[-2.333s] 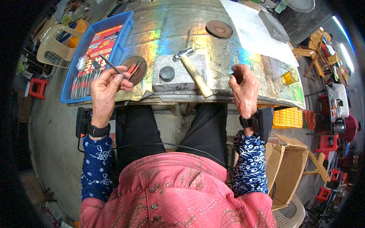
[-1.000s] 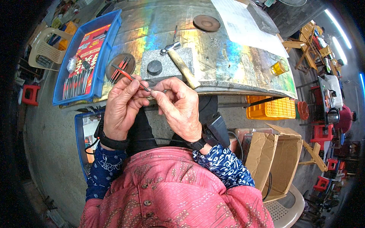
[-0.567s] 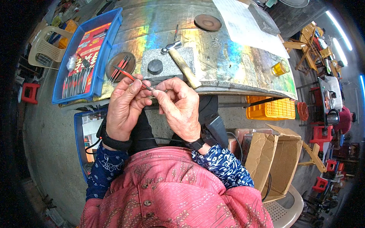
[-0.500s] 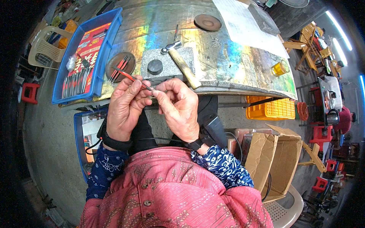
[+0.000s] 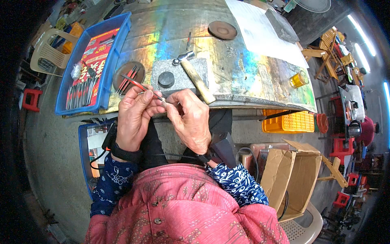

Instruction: The person repeatedly picks small metal rods from a blue tray, places them on a metal block, and strikes them with a hammer. The person then places the rods into a small round dish on the table. This cycle repeats throughout the clip.

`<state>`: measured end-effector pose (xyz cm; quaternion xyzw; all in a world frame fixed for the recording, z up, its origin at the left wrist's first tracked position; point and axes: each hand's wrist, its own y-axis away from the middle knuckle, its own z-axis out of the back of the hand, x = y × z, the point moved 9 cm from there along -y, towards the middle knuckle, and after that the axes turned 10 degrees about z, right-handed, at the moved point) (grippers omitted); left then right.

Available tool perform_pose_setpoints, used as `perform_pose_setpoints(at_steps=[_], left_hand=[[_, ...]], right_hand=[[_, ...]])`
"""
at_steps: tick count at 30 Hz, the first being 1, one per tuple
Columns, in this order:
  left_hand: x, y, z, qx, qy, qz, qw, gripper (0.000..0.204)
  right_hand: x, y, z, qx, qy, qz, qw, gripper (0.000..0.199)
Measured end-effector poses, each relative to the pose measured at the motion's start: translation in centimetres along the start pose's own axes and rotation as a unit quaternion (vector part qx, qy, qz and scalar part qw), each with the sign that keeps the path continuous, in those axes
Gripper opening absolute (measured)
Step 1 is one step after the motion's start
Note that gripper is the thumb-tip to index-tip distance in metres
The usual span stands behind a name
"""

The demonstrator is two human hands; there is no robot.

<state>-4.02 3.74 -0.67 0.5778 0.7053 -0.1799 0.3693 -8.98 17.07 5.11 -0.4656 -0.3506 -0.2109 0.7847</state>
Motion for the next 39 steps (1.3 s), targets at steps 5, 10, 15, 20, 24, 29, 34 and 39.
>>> perform_pose_setpoints(at_steps=[5, 10, 15, 20, 24, 29, 34, 39], left_hand=[[-2.0, -2.2, 0.8, -0.029, -0.059, -0.042, 0.997, 0.017], [-3.6, -4.0, 0.4, -0.050, -0.191, -0.109, 0.974, 0.013], [-3.8, -4.8, -0.3, -0.066, -0.267, -0.152, 0.949, 0.009], [-3.8, -5.2, -0.5, -0.078, -0.301, -0.165, 0.936, 0.007], [-3.6, -5.2, -0.5, -0.087, -0.310, -0.162, 0.933, 0.006], [-3.6, -5.0, -0.6, -0.081, -0.320, -0.166, 0.929, 0.007], [-3.5, -5.0, -0.6, -0.077, -0.343, -0.167, 0.921, 0.009], [-3.5, -5.0, -0.5, -0.078, -0.333, -0.162, 0.926, 0.008]], right_hand=[[0.4, -1.6, 2.5, 0.000, 0.176, 0.108, 0.978, 0.012], [-1.2, -2.0, 3.7, 0.037, 0.340, 0.119, 0.932, 0.017], [-3.6, -1.4, 3.3, 0.092, 0.363, 0.044, 0.926, 0.032], [-4.6, -1.0, 3.0, 0.108, 0.354, 0.011, 0.929, 0.036], [-4.8, -1.0, 2.9, 0.111, 0.350, 0.006, 0.930, 0.036], [-4.9, -1.0, 2.9, 0.108, 0.347, 0.012, 0.931, 0.036], [-4.9, -0.9, 2.8, 0.106, 0.352, 0.014, 0.930, 0.036], [-4.9, -1.0, 2.8, 0.106, 0.352, 0.016, 0.930, 0.036]])
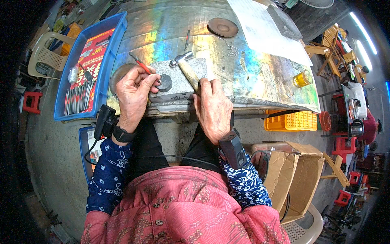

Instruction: The person repeatedly picks small metal rods from a blue tray, places them on a metal block, and strikes them with a hammer. The person then places the rods into a small round dish on the table. This cycle repeats throughout the clip.

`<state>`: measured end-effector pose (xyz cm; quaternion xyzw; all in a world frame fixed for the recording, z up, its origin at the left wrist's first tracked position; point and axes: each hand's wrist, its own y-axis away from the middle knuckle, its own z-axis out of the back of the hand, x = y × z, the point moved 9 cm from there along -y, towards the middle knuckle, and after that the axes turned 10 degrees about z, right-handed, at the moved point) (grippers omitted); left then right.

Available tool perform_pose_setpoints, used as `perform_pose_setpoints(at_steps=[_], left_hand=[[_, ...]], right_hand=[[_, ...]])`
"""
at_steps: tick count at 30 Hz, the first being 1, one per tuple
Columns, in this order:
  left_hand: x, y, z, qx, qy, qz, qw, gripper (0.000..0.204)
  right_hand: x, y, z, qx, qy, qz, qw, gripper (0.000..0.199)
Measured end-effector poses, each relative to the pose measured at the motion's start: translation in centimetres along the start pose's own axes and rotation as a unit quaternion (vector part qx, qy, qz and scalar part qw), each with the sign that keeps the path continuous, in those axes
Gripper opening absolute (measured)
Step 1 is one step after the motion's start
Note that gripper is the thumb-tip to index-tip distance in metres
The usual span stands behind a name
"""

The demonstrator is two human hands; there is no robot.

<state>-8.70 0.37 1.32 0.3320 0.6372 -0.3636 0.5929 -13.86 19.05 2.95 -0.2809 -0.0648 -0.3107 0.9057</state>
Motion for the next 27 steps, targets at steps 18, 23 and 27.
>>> perform_pose_setpoints(at_steps=[18, 23, 27], left_hand=[[-3.3, 1.9, -1.0, -0.060, -0.202, -0.173, 0.962, 0.010], [-3.1, 1.9, -0.9, -0.067, -0.211, -0.170, 0.960, 0.011], [-3.4, 2.0, -0.9, -0.072, -0.203, -0.191, 0.958, 0.011]], right_hand=[[0.0, -1.7, 5.6, -0.114, -0.041, 0.009, 0.993, 0.020], [3.4, -2.0, 10.7, -0.138, -0.040, 0.074, 0.987, 0.023], [6.1, -2.2, 12.8, -0.115, -0.070, 0.133, 0.982, 0.026]])
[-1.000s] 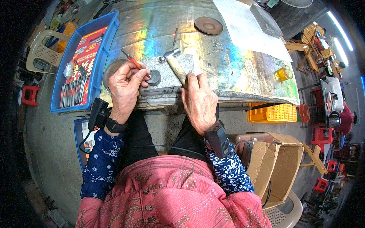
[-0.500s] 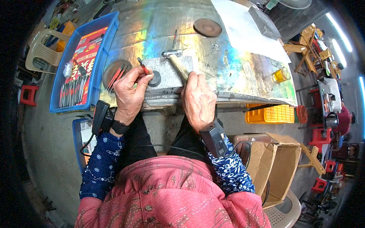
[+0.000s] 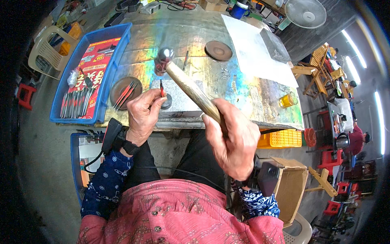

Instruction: The person repeatedly picks small metal rods from a blue tray, places them on a metal block, and strikes them with a hammer. The person then places the rods into a small round dish on the table. This cycle repeats throughout the clip.

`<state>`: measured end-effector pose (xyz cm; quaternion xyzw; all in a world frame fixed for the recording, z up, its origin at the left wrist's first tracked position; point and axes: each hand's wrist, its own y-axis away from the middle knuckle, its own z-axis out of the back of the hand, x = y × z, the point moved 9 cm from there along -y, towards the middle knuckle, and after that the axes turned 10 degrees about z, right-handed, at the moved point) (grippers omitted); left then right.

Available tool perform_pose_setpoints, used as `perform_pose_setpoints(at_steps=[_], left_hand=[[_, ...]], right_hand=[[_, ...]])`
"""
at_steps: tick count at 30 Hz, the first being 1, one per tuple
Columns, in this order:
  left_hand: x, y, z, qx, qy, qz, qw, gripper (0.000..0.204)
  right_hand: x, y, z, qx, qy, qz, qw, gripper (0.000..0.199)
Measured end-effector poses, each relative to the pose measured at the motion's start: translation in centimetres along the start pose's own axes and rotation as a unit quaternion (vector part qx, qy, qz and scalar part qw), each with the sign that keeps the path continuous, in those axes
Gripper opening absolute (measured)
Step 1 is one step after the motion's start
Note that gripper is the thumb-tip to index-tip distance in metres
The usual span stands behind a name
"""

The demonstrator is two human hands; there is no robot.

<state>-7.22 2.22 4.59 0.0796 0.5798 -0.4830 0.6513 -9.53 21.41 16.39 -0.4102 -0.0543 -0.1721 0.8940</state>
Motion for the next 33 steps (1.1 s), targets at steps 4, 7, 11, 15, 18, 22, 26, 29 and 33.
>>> perform_pose_setpoints(at_steps=[4, 7, 11, 15, 18, 22, 26, 29, 33], left_hand=[[0.2, 0.0, -0.1, 0.003, -0.009, 0.005, 1.000, 0.013], [0.2, 0.1, 0.1, -0.006, -0.005, 0.005, 1.000, 0.014], [0.4, 0.1, 0.0, -0.003, 0.005, 0.013, 1.000, 0.014], [0.2, 0.2, 0.1, -0.003, 0.006, 0.006, 1.000, 0.014], [0.3, 0.2, 0.2, -0.004, 0.006, 0.011, 1.000, 0.014], [0.4, 0.1, 0.2, -0.013, 0.010, 0.008, 1.000, 0.014], [0.6, 0.1, -0.1, -0.002, 0.004, 0.019, 1.000, 0.013], [0.6, 0.0, 0.1, -0.006, 0.008, 0.014, 1.000, 0.013], [0.6, 0.1, 0.1, -0.001, 0.004, 0.012, 1.000, 0.012]], right_hand=[[0.8, -0.9, -0.2, 0.057, -0.007, -0.002, 0.998, 0.029], [1.0, -0.9, 1.0, 0.048, -0.042, -0.048, 0.997, 0.030], [2.0, -1.2, 3.0, -0.058, -0.037, 0.016, 0.997, 0.032], [-0.3, -0.6, -1.3, 0.124, -0.037, -0.063, 0.990, 0.030], [-0.7, -0.7, -1.1, 0.101, -0.068, -0.081, 0.989, 0.028], [-0.3, -1.1, 0.3, 0.106, -0.036, -0.091, 0.990, 0.028], [1.5, -1.4, 5.1, -0.147, -0.098, -0.014, 0.984, 0.033], [1.0, -1.4, 0.9, 0.047, -0.026, -0.038, 0.998, 0.031], [-0.5, -0.4, -0.9, 0.111, -0.081, -0.117, 0.984, 0.026]])
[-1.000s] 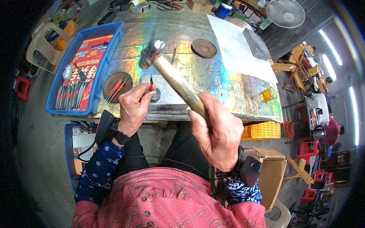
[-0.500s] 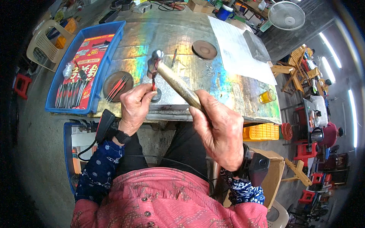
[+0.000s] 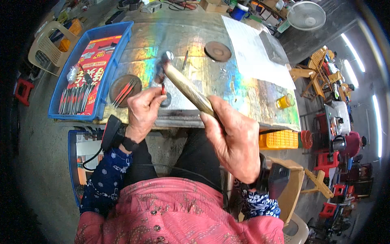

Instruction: The person repeatedly picks small metal rods from a blue tray, places them on a metal block, and strikes them with a hammer. The person then places the rods into a small round dish on the table. This cycle repeats throughout the clip.

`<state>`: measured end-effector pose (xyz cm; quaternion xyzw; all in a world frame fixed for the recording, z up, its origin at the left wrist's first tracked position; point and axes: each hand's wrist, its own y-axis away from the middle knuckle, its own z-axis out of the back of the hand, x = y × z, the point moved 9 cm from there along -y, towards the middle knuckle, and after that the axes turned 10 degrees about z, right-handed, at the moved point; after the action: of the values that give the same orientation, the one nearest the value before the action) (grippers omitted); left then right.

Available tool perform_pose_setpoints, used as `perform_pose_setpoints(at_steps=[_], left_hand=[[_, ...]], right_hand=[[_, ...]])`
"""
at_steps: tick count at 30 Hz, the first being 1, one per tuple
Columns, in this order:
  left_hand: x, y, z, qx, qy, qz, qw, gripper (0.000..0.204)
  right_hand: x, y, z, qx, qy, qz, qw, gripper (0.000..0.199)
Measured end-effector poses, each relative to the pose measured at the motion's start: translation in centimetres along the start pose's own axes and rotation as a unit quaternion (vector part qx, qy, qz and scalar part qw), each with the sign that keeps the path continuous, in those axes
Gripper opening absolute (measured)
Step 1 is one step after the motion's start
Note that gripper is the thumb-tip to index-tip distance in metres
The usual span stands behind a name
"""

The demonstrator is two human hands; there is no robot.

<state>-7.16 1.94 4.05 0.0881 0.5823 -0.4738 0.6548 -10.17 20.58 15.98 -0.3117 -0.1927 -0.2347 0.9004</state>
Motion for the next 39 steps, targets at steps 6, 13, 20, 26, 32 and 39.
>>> perform_pose_setpoints(at_steps=[6, 13, 20, 26, 32, 39], left_hand=[[-0.1, -0.2, -0.1, 0.002, 0.004, 0.004, 1.000, 0.012], [0.5, -0.3, 1.8, -0.030, 0.133, 0.057, 0.989, 0.014], [3.8, 0.1, 8.0, -0.019, -0.184, 0.049, 0.982, 0.026], [6.0, 0.2, 8.7, 0.008, -0.363, -0.002, 0.932, 0.016], [7.1, 0.1, 7.2, 0.016, -0.421, -0.006, 0.907, 0.005], [8.6, -0.7, 6.1, 0.025, -0.503, 0.006, 0.864, 0.006]], right_hand=[[-0.8, 0.8, 0.2, -0.062, 0.008, 0.010, 0.998, 0.025], [-4.3, 2.1, -2.1, -0.110, 0.061, 0.018, 0.992, 0.024], [-7.7, 3.2, -5.7, -0.105, 0.170, -0.007, 0.980, 0.028], [-7.9, 3.9, -7.9, -0.114, 0.235, 0.039, 0.965, 0.047], [-9.0, 4.3, -9.3, -0.071, 0.208, -0.017, 0.975, 0.051], [-9.3, 4.6, -10.4, -0.041, 0.212, -0.058, 0.975, 0.049]])
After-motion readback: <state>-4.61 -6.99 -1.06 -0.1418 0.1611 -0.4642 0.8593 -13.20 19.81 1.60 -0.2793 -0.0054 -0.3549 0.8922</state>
